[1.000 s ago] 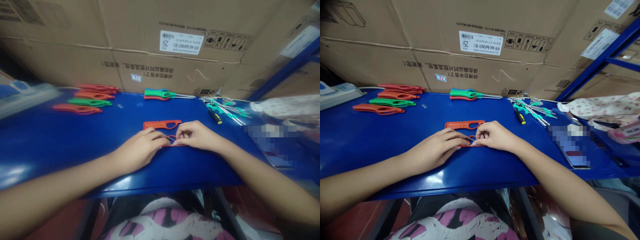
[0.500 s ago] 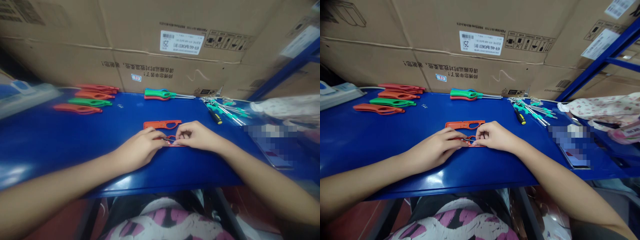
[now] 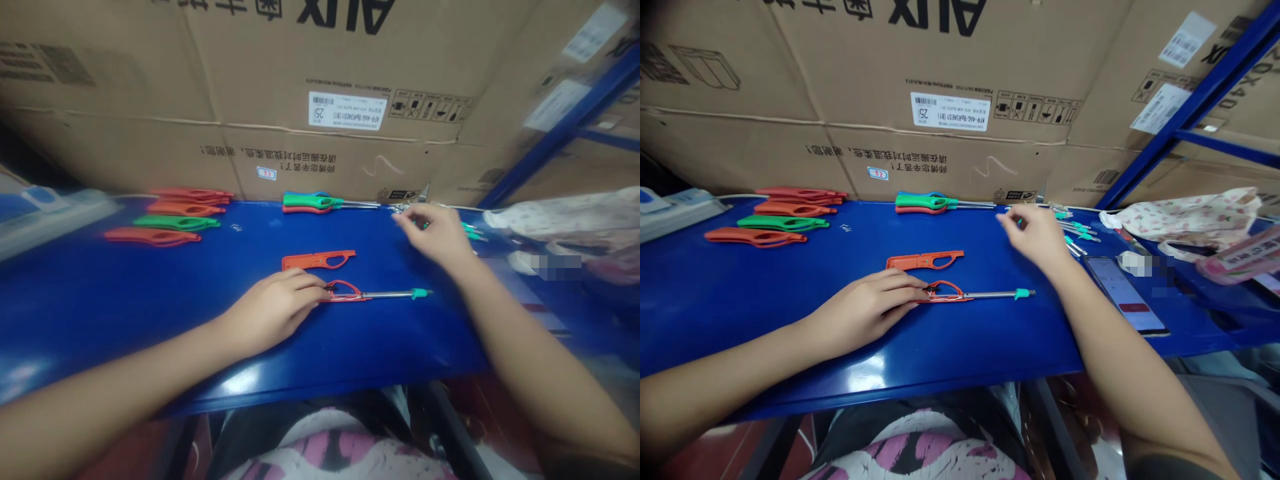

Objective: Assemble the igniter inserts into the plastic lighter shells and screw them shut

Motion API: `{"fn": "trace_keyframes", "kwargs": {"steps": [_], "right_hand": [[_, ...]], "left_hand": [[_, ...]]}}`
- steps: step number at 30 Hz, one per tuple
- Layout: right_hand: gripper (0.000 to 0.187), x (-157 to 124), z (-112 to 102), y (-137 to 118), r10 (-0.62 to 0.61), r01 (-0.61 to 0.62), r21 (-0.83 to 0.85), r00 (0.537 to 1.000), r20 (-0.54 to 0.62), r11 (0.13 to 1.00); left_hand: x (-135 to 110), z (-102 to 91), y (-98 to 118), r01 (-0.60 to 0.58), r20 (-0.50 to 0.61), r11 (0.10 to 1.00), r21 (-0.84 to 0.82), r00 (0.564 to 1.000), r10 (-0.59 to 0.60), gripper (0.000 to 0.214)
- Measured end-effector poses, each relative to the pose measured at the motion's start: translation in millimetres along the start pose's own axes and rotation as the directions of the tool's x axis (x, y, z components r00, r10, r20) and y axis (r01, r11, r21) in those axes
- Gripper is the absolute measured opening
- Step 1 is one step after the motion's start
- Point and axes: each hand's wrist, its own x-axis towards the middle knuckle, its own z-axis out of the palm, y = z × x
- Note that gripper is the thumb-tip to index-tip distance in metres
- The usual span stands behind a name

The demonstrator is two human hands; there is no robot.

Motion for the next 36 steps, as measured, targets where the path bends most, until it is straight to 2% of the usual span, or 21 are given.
{"fn": "trace_keyframes", "kwargs": {"steps": [1, 3, 5, 7, 13, 16, 17, 21, 24, 26, 28, 30, 31, 34, 36], "right_hand": [[0.021, 5.9, -4.0, 13.9, 0.090, -0.094, -0.046, 0.992, -0.083, 0.994], [0.027, 14.8, -9.6, 40.4, 0.194, -0.211, -0.138, 0.973, -0.124, 0.968], [0.032, 19.3, -10.6, 61.8, 0.261, -0.269, -0.268, 0.963, -0.066, 0.925], [0.029, 20.9, -7.1, 76.1, 0.352, -0.312, -0.372, 0.935, 0.043, 0.874], [0.018, 22.9, 9.0, 85.4, 0.434, -0.360, -0.392, 0.894, 0.114, 0.846], [0.004, 23.2, 8.2, 82.5, 0.436, -0.365, -0.363, 0.890, 0.134, 0.857], [0.005, 23.1, 6.4, 81.2, 0.437, -0.369, -0.347, 0.888, 0.141, 0.862], [0.014, 22.2, -3.9, 73.5, 0.443, -0.402, -0.254, 0.887, 0.132, 0.880], [0.010, 21.8, -8.7, 60.5, 0.413, -0.401, -0.135, 0.908, 0.072, 0.906], [0.006, 19.9, -8.0, 46.0, 0.384, -0.383, -0.025, 0.922, 0.053, 0.923], [0.016, 15.3, -4.2, 27.0, 0.340, -0.352, 0.139, 0.934, 0.107, 0.925], [0.023, 7.8, 2.3, 5.8, 0.220, -0.326, 0.549, 0.943, 0.251, 0.770], [0.021, 3.3, 6.1, -4.6, 0.158, -0.331, 0.642, 0.936, 0.313, 0.692], [0.012, -9.7, 17.6, -29.8, 0.077, -0.459, 0.678, 0.855, 0.513, 0.575], [0.009, -15.5, 24.1, -38.5, 0.060, -0.530, 0.661, 0.802, 0.594, 0.531]], "left_hand": [[0.0, -0.2, 0.2, -0.010, -0.012, 1.000, -0.002, 1.000, 0.010, 0.023], [-0.1, -0.3, 0.6, -0.031, -0.034, 1.000, -0.001, 0.999, 0.031, 0.022], [-0.3, -0.6, 1.2, -0.049, -0.050, 0.999, 0.007, 0.998, 0.049, 0.022], [-0.4, -1.1, 1.9, -0.055, -0.052, 0.998, 0.011, 0.997, 0.055, 0.022], [0.3, -3.3, 4.5, -0.027, -0.001, 0.999, -0.041, 1.000, 0.027, 0.024], [0.4, -3.1, 4.5, -0.027, 0.011, 0.998, -0.051, 1.000, 0.028, 0.027], [0.4, -2.7, 4.1, -0.031, 0.014, 0.998, -0.054, 0.999, 0.032, 0.028], [0.0, 0.5, 1.7, -0.040, 0.000, 0.996, -0.085, 0.999, 0.040, 0.029], [0.0, 3.6, 0.7, -0.013, -0.022, 0.990, -0.139, 1.000, 0.010, 0.029], [0.3, 5.2, 1.1, 0.011, -0.037, 0.985, -0.171, 0.999, -0.017, 0.029], [0.9, 6.6, 1.8, 0.040, -0.044, 0.982, -0.182, 0.998, -0.049, 0.028], [1.7, 8.0, 2.3, 0.070, -0.038, 0.982, -0.176, 0.996, -0.077, 0.027], [2.0, 8.7, 2.4, 0.082, -0.031, 0.982, -0.171, 0.996, -0.089, 0.026], [2.8, 10.6, 2.0, 0.102, -0.012, 0.979, -0.175, 0.994, -0.106, 0.024], [3.2, 11.0, 1.7, 0.112, -0.013, 0.974, -0.197, 0.993, -0.117, 0.022]]}}
